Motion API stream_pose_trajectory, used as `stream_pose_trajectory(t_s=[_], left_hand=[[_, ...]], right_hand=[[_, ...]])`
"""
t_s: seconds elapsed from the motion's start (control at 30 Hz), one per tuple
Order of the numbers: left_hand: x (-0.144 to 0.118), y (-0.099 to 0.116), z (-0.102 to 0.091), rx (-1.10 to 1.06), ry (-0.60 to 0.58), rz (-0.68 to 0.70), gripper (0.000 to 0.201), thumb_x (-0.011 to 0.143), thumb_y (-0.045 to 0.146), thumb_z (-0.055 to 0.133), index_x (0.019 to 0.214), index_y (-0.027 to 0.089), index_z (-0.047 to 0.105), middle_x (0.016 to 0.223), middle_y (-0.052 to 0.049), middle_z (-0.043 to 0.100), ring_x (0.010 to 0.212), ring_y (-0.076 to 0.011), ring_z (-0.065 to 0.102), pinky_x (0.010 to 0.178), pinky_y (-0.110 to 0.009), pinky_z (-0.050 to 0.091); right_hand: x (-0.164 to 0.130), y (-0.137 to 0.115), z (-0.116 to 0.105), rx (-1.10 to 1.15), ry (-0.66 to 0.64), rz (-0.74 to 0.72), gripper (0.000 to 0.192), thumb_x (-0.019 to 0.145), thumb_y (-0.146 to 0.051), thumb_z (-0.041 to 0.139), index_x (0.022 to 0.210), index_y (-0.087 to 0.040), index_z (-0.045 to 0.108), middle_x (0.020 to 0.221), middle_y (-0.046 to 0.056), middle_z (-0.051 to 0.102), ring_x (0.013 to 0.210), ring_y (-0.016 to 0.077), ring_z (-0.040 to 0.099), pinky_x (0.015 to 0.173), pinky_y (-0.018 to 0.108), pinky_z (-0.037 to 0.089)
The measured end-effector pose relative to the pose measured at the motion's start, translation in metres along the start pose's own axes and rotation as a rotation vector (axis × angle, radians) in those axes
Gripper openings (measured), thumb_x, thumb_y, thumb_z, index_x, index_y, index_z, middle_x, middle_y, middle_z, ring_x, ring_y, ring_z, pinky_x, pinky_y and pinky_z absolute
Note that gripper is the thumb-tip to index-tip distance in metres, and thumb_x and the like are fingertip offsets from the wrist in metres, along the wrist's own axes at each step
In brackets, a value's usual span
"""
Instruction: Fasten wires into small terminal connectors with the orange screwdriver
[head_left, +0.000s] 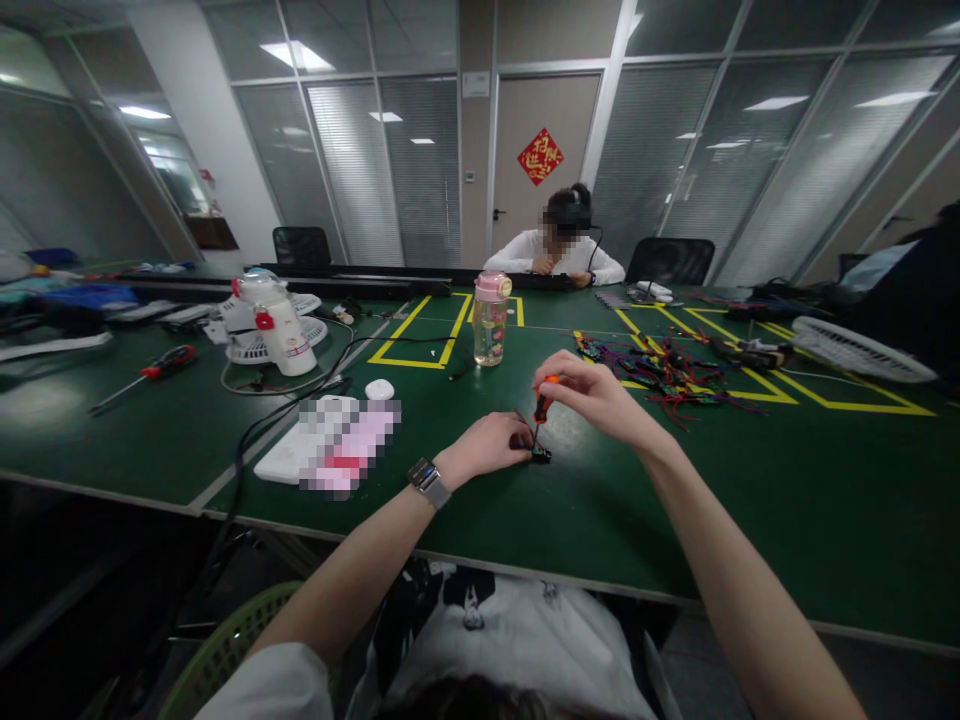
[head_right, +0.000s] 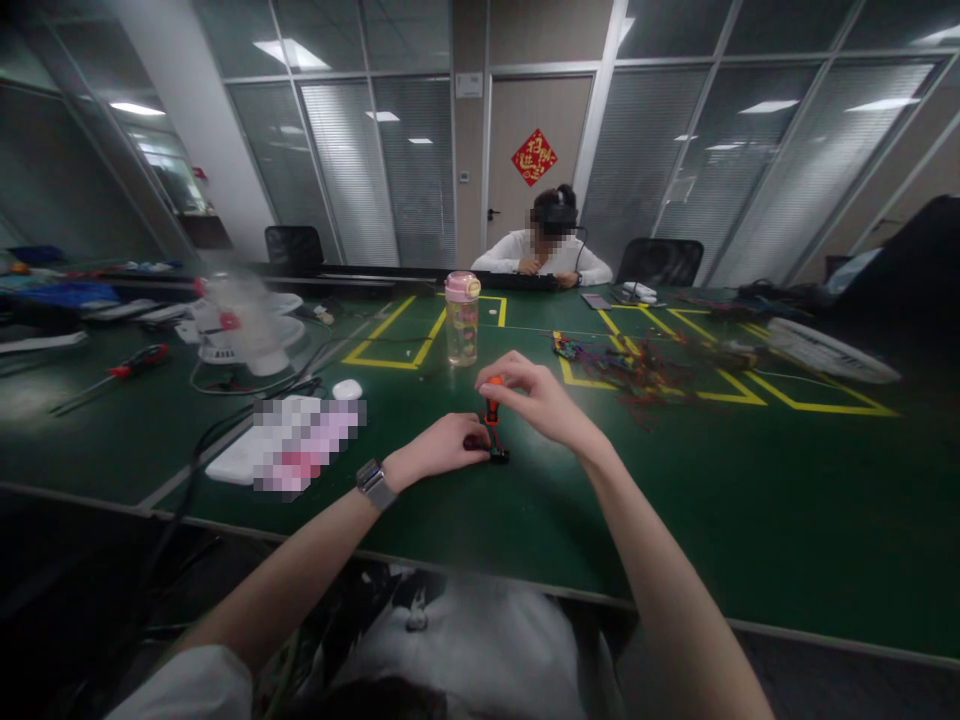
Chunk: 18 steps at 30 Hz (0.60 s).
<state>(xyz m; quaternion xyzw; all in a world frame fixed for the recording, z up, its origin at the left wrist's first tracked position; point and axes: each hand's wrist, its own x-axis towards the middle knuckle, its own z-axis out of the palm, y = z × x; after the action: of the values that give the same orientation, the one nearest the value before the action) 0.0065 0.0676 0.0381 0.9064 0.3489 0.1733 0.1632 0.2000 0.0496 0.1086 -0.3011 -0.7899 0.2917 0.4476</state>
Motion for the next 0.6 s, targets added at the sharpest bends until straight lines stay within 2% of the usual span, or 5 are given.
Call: stream_pose_trajectory(t_s=[0.13, 0.27, 0.4, 0.6], left_hand=[[0.0, -0.001, 0.001, 0.0, 0.007, 0.001, 0.01, 0.087, 0.023, 0.074, 0.092, 0.016, 0.077, 0.1, -0.005, 0.072, 0.084, -0.0172, 0.068, 0.078, -0.024, 0.05], [0.0, -0.002, 0.002, -0.007, 0.013, 0.003, 0.008, 0.086, 0.022, 0.075, 0.092, 0.017, 0.077, 0.099, -0.004, 0.072, 0.084, -0.0163, 0.068, 0.078, -0.023, 0.049], [-0.001, -0.001, 0.0, -0.007, 0.009, 0.003, 0.008, 0.087, 0.023, 0.074, 0.091, 0.017, 0.076, 0.099, -0.004, 0.072, 0.084, -0.0166, 0.068, 0.077, -0.024, 0.049], [0.0, -0.003, 0.002, -0.01, 0.013, 0.013, 0.009, 0.086, 0.023, 0.074, 0.092, 0.017, 0.076, 0.101, -0.005, 0.072, 0.085, -0.0171, 0.068, 0.077, -0.024, 0.049]], right_hand=[[-0.003, 0.009, 0.004, 0.038, 0.106, 0.007, 0.027, 0.095, -0.044, 0.06, 0.101, -0.023, 0.076, 0.092, 0.005, 0.066, 0.084, 0.0185, 0.062, 0.077, 0.033, 0.05], [-0.011, 0.026, 0.01, 0.194, 0.15, 0.041, 0.031, 0.096, -0.047, 0.058, 0.116, -0.026, 0.07, 0.102, 0.005, 0.072, 0.096, 0.0204, 0.065, 0.087, 0.035, 0.052], [-0.014, 0.037, 0.015, 0.318, 0.273, 0.014, 0.027, 0.095, -0.05, 0.059, 0.102, -0.026, 0.071, 0.098, 0.004, 0.071, 0.096, 0.0206, 0.066, 0.089, 0.036, 0.052], [-0.014, 0.04, 0.02, 0.218, 0.419, -0.033, 0.024, 0.089, -0.05, 0.067, 0.087, -0.026, 0.071, 0.09, 0.003, 0.064, 0.089, 0.0196, 0.062, 0.082, 0.034, 0.053]])
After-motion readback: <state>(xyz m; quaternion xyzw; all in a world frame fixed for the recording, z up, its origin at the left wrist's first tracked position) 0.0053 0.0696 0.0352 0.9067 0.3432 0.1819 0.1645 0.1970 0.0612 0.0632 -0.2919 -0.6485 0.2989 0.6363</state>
